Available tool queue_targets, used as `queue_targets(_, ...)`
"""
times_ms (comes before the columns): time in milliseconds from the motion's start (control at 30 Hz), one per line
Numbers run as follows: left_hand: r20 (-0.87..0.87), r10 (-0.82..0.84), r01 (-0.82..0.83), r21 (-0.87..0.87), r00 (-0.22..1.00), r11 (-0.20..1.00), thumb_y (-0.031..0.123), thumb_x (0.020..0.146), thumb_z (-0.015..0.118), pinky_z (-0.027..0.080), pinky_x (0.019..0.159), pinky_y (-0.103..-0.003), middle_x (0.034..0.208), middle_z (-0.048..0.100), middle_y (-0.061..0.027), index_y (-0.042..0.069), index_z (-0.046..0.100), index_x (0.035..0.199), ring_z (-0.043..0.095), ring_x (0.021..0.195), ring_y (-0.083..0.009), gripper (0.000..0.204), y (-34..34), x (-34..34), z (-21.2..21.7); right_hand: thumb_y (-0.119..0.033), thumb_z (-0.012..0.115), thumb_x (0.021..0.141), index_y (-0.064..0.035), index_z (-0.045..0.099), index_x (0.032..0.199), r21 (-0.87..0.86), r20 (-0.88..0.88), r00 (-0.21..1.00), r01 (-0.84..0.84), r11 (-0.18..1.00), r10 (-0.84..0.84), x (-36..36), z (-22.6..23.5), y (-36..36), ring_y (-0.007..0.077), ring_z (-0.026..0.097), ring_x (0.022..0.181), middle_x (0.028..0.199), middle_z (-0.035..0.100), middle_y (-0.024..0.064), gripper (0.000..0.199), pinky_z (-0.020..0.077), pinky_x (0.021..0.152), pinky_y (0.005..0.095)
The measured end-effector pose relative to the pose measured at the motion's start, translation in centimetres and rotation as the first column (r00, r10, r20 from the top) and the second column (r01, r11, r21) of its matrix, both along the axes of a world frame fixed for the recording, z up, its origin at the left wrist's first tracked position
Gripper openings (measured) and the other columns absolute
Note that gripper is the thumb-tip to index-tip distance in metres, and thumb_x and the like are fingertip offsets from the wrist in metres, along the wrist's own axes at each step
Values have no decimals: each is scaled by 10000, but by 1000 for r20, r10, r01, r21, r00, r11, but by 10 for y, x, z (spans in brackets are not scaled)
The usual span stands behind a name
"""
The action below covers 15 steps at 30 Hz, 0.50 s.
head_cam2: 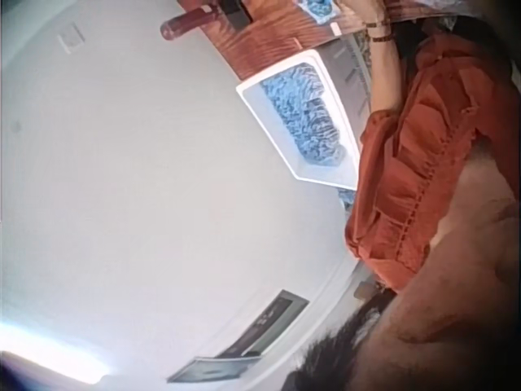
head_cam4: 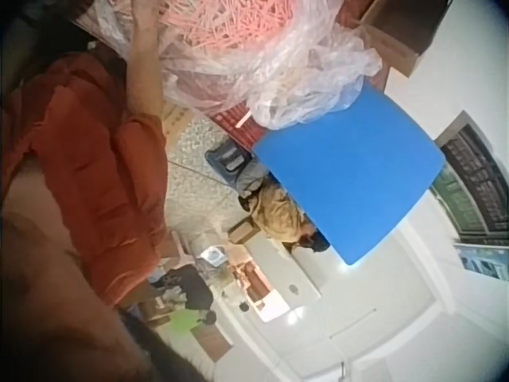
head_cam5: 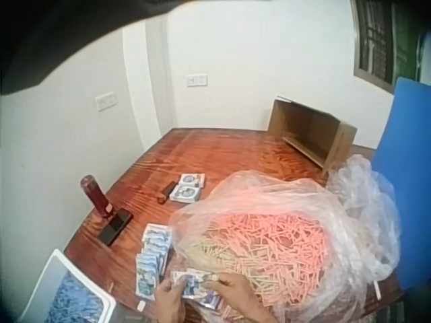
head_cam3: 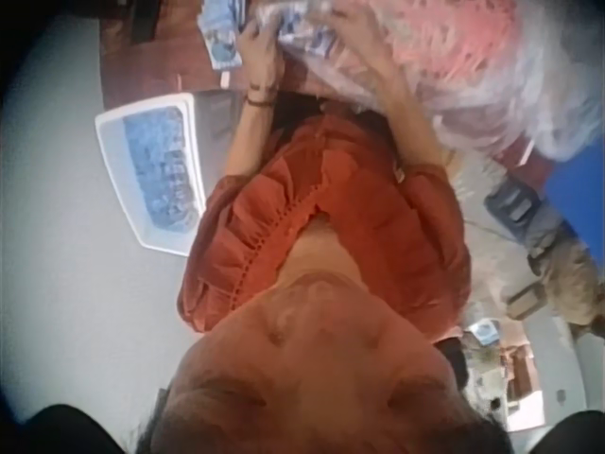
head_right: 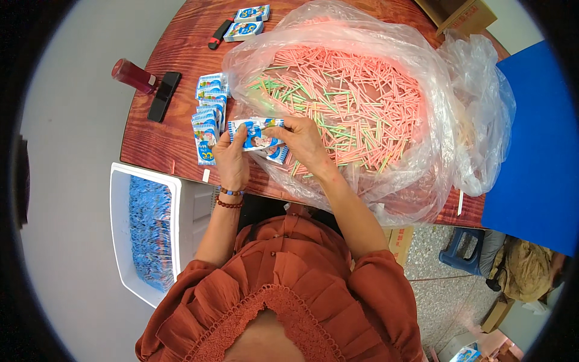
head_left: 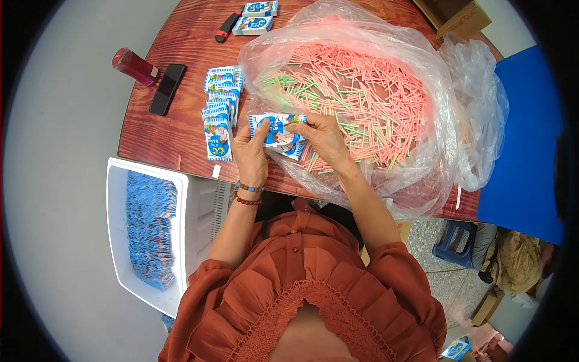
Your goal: Pack small blue packets into a large bag containing pink shredded paper filler.
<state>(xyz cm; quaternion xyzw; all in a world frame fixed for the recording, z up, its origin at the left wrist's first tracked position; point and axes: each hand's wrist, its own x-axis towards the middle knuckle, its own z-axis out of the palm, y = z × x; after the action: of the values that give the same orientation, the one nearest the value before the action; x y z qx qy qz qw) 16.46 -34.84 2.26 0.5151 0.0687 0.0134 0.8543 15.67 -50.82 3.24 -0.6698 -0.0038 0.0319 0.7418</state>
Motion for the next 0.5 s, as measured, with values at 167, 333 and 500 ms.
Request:
queue_targets(167,-11,-15,14,-51,1000,999,127,918,637,502,662,-222,919,688,-50,-9,677,986,621,763,-77,158,-1,1,-8,-123,631,906,12,681,933,41,3,1000,24,999,-24,-3,10,-9,32,570,733,774,653,-21,146,453,657,198)
queue_targets(333,-108,-79,69,-90,991,994,226,942,610,525,604,-251,860,690,-49,22,676,909,641,712,-101,217,0,2,-2,-91,643,863,-30,632,1046,-94,417,905,137,986,-86,-6,7,-26,152,575,943,1011,618,67,193,455,824,286)
queue_targets(500,-109,-134,121,-118,985,986,241,949,599,515,592,-239,851,689,-41,21,677,922,636,709,-92,235,-7,0,-1,-141,695,802,-70,668,1064,-511,507,847,146,847,160,-11,25,-22,272,474,1192,1245,537,146,273,397,975,395)
